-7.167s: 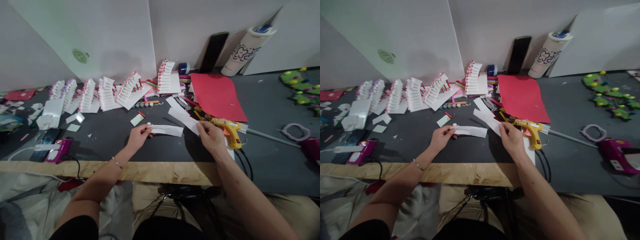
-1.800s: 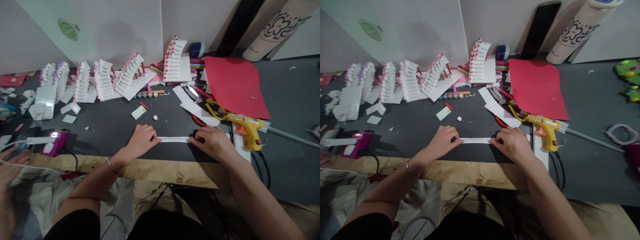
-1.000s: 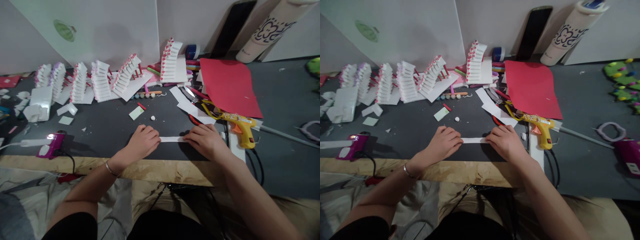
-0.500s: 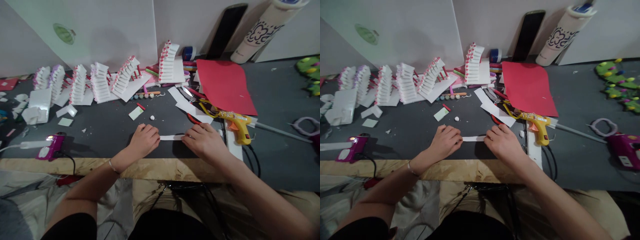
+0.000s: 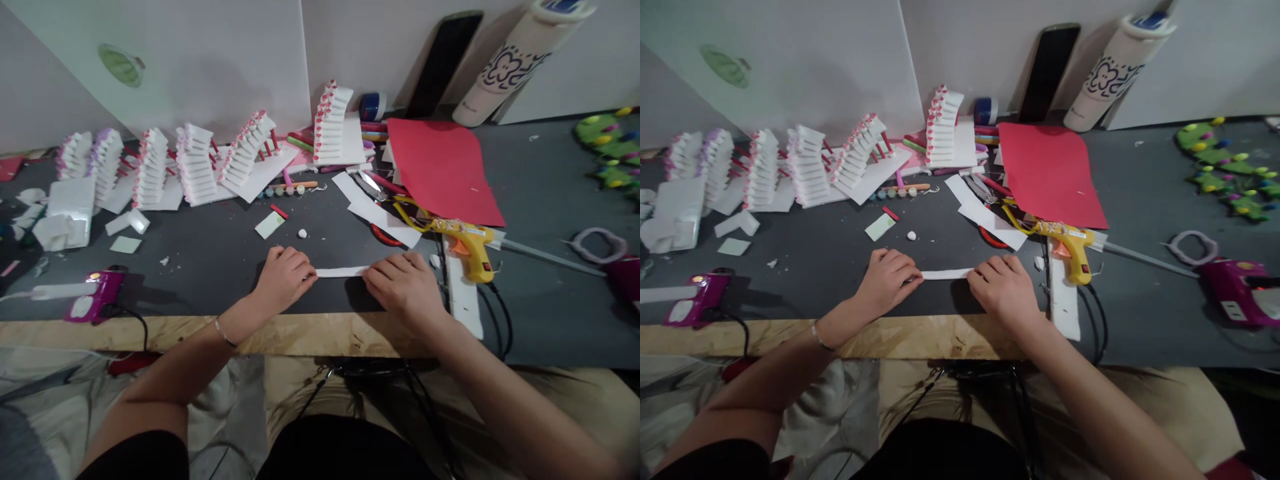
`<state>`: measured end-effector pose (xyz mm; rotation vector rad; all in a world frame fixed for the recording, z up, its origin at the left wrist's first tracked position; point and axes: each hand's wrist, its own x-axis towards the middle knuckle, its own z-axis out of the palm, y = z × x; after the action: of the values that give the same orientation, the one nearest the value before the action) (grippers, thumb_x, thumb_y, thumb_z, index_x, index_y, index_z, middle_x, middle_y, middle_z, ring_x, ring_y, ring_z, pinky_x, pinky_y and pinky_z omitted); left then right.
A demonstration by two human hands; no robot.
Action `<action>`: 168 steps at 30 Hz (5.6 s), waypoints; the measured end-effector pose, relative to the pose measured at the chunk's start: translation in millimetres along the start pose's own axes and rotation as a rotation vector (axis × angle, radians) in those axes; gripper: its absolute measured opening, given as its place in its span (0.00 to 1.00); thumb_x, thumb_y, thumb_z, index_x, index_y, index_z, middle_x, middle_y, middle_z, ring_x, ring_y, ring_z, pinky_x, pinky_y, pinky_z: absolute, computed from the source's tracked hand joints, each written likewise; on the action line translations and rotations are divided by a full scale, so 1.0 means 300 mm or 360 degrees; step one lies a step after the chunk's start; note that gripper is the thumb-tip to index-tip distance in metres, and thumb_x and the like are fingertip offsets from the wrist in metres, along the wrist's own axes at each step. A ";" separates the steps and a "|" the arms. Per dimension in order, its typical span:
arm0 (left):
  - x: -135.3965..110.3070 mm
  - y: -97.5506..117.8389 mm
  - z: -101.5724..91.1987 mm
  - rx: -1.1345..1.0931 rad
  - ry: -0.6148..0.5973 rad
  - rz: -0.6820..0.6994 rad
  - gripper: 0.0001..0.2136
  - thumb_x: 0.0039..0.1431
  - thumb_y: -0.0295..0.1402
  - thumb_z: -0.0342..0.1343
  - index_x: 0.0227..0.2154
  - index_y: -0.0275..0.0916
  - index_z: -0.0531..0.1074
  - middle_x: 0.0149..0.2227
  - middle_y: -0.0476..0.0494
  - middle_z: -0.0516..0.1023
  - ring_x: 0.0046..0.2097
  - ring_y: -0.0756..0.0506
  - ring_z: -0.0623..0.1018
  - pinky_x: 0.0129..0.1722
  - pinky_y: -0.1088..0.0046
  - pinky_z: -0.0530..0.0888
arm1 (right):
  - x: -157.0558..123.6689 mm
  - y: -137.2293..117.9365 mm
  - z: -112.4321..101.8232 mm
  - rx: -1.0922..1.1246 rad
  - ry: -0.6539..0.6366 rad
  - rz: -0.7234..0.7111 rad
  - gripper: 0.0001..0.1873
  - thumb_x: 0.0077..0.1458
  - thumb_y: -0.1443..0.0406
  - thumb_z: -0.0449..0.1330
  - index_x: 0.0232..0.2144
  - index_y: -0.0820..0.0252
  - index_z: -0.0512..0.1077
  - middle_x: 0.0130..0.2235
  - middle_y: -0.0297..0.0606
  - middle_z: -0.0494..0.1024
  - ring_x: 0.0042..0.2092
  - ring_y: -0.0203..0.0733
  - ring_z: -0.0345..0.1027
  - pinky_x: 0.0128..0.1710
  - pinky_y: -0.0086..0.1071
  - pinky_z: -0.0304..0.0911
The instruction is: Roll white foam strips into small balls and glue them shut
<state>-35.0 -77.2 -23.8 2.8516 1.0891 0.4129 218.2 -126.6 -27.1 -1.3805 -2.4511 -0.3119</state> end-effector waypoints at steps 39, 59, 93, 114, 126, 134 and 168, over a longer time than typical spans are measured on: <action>0.035 -0.056 -0.036 -0.0303 -0.0457 -0.0414 0.10 0.59 0.38 0.60 0.28 0.37 0.71 0.31 0.50 0.74 0.37 0.46 0.70 0.39 0.67 0.55 | 0.023 0.038 0.017 0.0195 -0.0227 0.0364 0.11 0.60 0.63 0.57 0.27 0.57 0.73 0.30 0.39 0.76 0.39 0.46 0.63 0.39 0.38 0.46; 0.006 0.016 -0.015 0.0060 -0.0097 -0.0099 0.09 0.65 0.35 0.53 0.31 0.40 0.75 0.34 0.47 0.80 0.38 0.45 0.71 0.42 0.61 0.55 | 0.001 0.026 -0.023 0.0046 -0.0135 -0.0098 0.09 0.60 0.70 0.56 0.35 0.57 0.76 0.35 0.38 0.78 0.40 0.45 0.60 0.42 0.38 0.48; 0.110 0.065 -0.022 -0.0535 -0.0329 -0.0547 0.04 0.57 0.24 0.46 0.30 0.39 0.61 0.27 0.48 0.69 0.27 0.48 0.68 0.28 0.72 0.62 | 0.067 0.067 0.005 0.0244 -0.0047 0.0131 0.05 0.52 0.71 0.53 0.27 0.58 0.66 0.25 0.38 0.73 0.30 0.42 0.64 0.34 0.34 0.54; 0.096 0.087 0.011 -0.1436 0.0295 -0.0841 0.12 0.56 0.43 0.58 0.32 0.41 0.81 0.30 0.47 0.82 0.29 0.49 0.75 0.29 0.76 0.67 | 0.105 0.068 -0.044 0.0487 0.0169 0.0041 0.06 0.51 0.72 0.51 0.27 0.56 0.61 0.24 0.35 0.71 0.28 0.41 0.63 0.32 0.35 0.56; 0.123 0.058 0.039 -0.2104 0.0863 -0.1305 0.13 0.47 0.43 0.65 0.25 0.37 0.78 0.17 0.56 0.59 0.21 0.56 0.54 0.21 0.77 0.53 | 0.187 0.037 -0.019 0.2370 0.0098 0.0890 0.21 0.51 0.53 0.64 0.46 0.52 0.68 0.38 0.37 0.77 0.35 0.38 0.71 0.37 0.34 0.66; 0.112 0.074 0.052 -0.1849 0.0847 -0.1232 0.14 0.50 0.45 0.63 0.27 0.38 0.78 0.20 0.52 0.68 0.23 0.53 0.61 0.23 0.76 0.58 | 0.252 -0.104 0.080 0.2626 0.0084 0.1088 0.14 0.46 0.55 0.67 0.33 0.57 0.74 0.33 0.35 0.78 0.34 0.37 0.69 0.38 0.35 0.66; 0.108 0.093 0.054 -0.1748 0.0817 -0.0984 0.14 0.58 0.45 0.58 0.31 0.38 0.69 0.29 0.48 0.74 0.27 0.52 0.74 0.28 0.76 0.73 | 0.226 -0.121 0.078 0.2305 0.0749 0.1106 0.12 0.61 0.55 0.55 0.32 0.54 0.61 0.33 0.35 0.76 0.27 0.33 0.66 0.30 0.32 0.67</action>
<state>10.7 -76.0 -28.0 1.4128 1.1836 1.2235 150.2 -83.8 -25.3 -1.0649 -1.0603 0.9726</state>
